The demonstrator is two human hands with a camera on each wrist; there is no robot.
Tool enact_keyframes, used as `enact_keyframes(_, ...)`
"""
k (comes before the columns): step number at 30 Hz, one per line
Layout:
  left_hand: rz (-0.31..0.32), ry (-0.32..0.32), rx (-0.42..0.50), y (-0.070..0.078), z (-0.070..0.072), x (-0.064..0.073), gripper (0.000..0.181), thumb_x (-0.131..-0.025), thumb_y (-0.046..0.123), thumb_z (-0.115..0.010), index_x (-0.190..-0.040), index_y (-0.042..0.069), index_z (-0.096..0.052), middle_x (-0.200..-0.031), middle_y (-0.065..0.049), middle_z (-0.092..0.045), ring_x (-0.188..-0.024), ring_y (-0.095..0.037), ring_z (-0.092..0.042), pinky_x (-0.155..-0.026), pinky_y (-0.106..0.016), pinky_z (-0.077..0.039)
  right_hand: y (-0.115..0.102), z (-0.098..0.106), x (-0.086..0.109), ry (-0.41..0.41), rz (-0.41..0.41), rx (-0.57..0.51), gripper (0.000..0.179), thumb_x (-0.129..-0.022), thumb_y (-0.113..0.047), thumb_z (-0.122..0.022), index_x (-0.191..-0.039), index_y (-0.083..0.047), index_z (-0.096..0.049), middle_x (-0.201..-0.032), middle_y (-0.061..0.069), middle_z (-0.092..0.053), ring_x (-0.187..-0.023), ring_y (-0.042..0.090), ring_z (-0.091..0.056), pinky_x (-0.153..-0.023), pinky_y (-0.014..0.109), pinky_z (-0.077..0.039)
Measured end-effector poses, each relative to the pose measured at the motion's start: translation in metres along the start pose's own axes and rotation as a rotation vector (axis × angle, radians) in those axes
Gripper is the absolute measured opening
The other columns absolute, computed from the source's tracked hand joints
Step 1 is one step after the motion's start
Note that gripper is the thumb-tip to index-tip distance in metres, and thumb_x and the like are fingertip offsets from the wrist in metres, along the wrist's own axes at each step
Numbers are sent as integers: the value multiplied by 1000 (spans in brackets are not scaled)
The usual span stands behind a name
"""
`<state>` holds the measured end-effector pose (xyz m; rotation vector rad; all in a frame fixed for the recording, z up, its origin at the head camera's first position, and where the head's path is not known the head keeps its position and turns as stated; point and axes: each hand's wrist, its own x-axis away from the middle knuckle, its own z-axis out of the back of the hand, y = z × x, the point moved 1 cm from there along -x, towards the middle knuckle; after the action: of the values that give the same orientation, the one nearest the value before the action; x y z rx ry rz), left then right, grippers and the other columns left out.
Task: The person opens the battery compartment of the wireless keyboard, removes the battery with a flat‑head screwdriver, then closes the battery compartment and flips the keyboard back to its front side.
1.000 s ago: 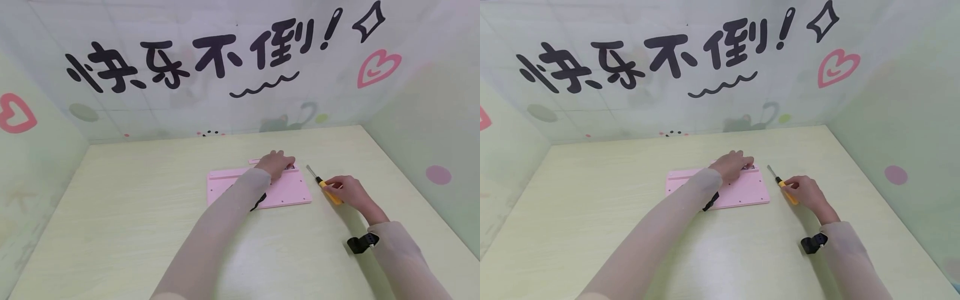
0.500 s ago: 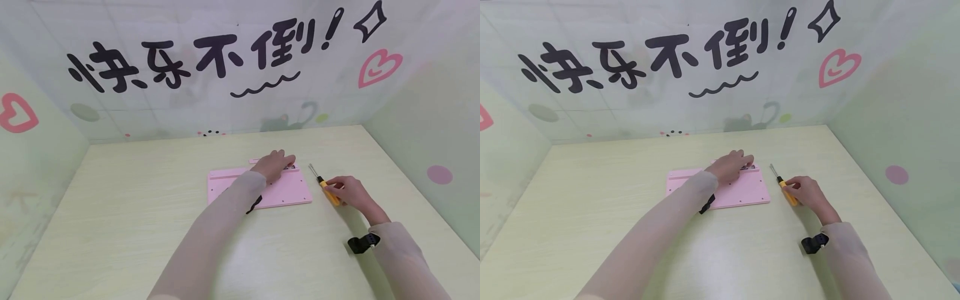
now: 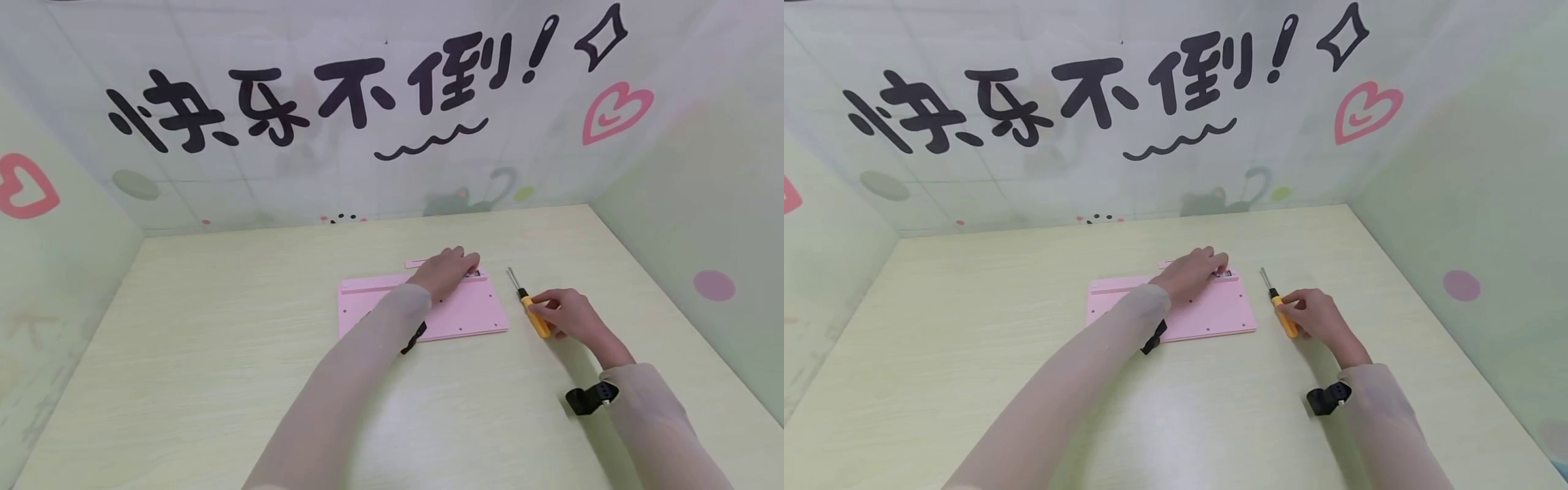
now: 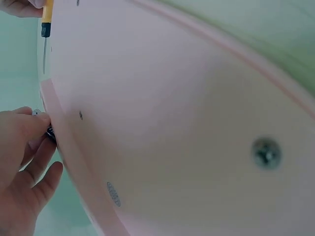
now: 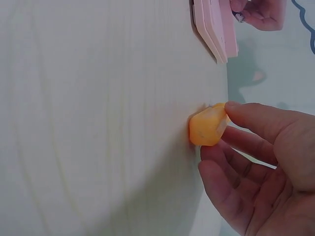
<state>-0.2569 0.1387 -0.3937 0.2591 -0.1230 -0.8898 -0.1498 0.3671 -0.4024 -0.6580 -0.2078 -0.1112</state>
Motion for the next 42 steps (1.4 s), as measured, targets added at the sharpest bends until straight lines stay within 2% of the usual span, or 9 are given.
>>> enact_keyframes(10, -9, 31, 1, -2, -4, 2, 13, -98, 10, -40, -106, 19, -45, -92, 4, -43, -82, -14, -41, -69, -24, -38, 1, 0, 0, -16, -4, 7, 40, -90, -23, -59, -115, 7, -56, -77, 9, -55, -59, 18, -54, -51, 32, -50)
enact_keyframes(16, 9, 34, 17, -3, -6, 2, 15, -98, 8, -39, -107, 19, -43, -92, 3, -43, -83, -13, -41, -68, -23, -38, -1, 3, 1, -11, 11, 17, 39, -90, -23, -59, -115, 6, -57, -77, 8, -56, -62, 19, -54, -52, 32, -49)
enact_keyframes(28, 28, 41, 57, -3, -6, 3, 20, -97, 3, -38, -108, 18, -43, -93, 3, -43, -84, -13, -41, -69, -23, -38, -19, 15, 7, 41, 69, 48, 39, -91, -22, -58, -117, 7, -55, -81, 11, -58, -64, 21, -55, -53, 32, -50)
enact_keyframes(36, 35, 55, 78, -4, -6, 4, 22, -95, 1, -41, -108, 18, -44, -93, 4, -43, -83, -12, -41, -69, -21, -38, -40, 3, 4, 74, 138, 1, 35, -89, -20, -61, -113, 6, -59, -84, 14, -60, -65, 23, -56, -55, 32, -49)
enact_keyframes(42, 55, 53, 102, -3, -8, 3, 25, -94, -1, -44, -108, 19, -45, -94, 5, -44, -83, -11, -42, -69, -20, -38, -47, -13, -5, 78, 161, -35, 32, -88, -17, -62, -111, 5, -60, -83, 12, -59, -63, 23, -53, -53, 30, -48)
